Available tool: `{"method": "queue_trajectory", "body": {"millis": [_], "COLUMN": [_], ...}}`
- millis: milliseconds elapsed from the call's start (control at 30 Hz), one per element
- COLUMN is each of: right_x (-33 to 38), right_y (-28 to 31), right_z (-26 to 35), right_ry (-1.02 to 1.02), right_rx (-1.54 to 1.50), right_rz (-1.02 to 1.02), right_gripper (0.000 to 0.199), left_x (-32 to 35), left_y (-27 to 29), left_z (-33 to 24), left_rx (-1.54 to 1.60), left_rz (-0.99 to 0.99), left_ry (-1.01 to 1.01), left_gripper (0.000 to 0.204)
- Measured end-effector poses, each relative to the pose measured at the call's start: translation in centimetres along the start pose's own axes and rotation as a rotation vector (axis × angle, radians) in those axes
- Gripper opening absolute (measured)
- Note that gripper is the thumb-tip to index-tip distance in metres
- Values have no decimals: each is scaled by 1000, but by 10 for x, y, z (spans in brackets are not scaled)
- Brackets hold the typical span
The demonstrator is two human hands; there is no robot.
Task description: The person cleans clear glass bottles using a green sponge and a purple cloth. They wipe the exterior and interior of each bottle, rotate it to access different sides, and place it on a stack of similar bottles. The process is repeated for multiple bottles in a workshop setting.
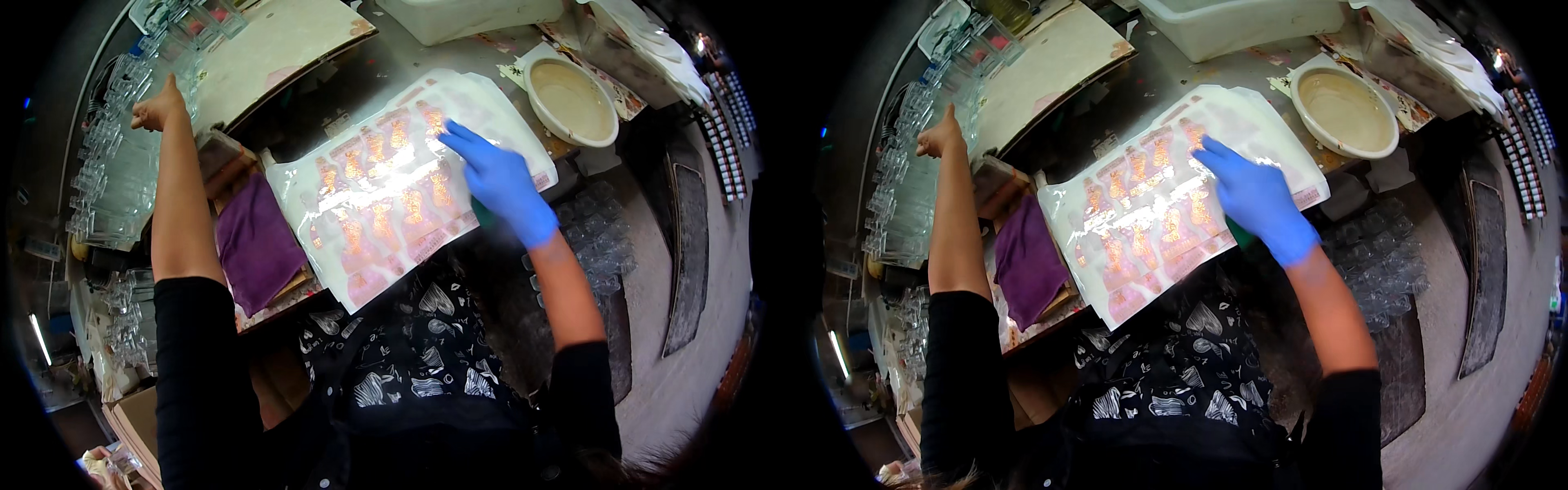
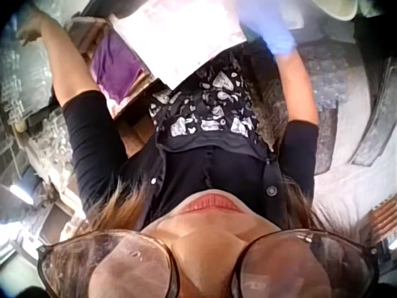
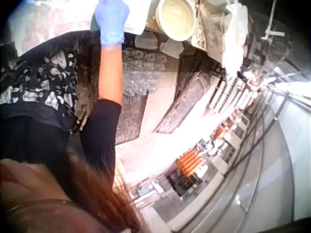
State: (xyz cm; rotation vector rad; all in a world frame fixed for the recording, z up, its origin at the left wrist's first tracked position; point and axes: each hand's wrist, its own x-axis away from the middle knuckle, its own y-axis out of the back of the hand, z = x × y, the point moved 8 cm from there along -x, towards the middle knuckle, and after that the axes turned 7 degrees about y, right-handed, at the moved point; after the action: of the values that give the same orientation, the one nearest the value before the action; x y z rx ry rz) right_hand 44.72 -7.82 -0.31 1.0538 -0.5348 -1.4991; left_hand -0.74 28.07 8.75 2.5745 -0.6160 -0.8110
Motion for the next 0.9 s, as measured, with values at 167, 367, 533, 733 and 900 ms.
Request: {"method": "queue_trajectory", "body": {"millis": [167, 367, 533, 733, 900], "right_x": [0, 83, 100, 103, 103], "right_y": [-22, 14, -1, 6, 1], "right_z": [-38, -7, -18, -2, -10], "right_ry": [-103, 65, -30, 221, -276], "right_rx": [313, 265, 272, 205, -536], "right_rz": [219, 16, -2, -113, -204], "right_gripper": [44, 62, 58, 26, 20], "left_x": [1, 21, 118, 159, 161], "left_y": [23, 113, 118, 149, 156], "left_z": [-22, -13, -14, 25, 39], "left_rx": [198, 943, 1159, 1241, 1248], "left_rz": [2, 836, 1374, 1701, 1647], "left_ry": [-211, -320, 555, 760, 755], "left_gripper": [96, 38, 50, 60, 57]}}
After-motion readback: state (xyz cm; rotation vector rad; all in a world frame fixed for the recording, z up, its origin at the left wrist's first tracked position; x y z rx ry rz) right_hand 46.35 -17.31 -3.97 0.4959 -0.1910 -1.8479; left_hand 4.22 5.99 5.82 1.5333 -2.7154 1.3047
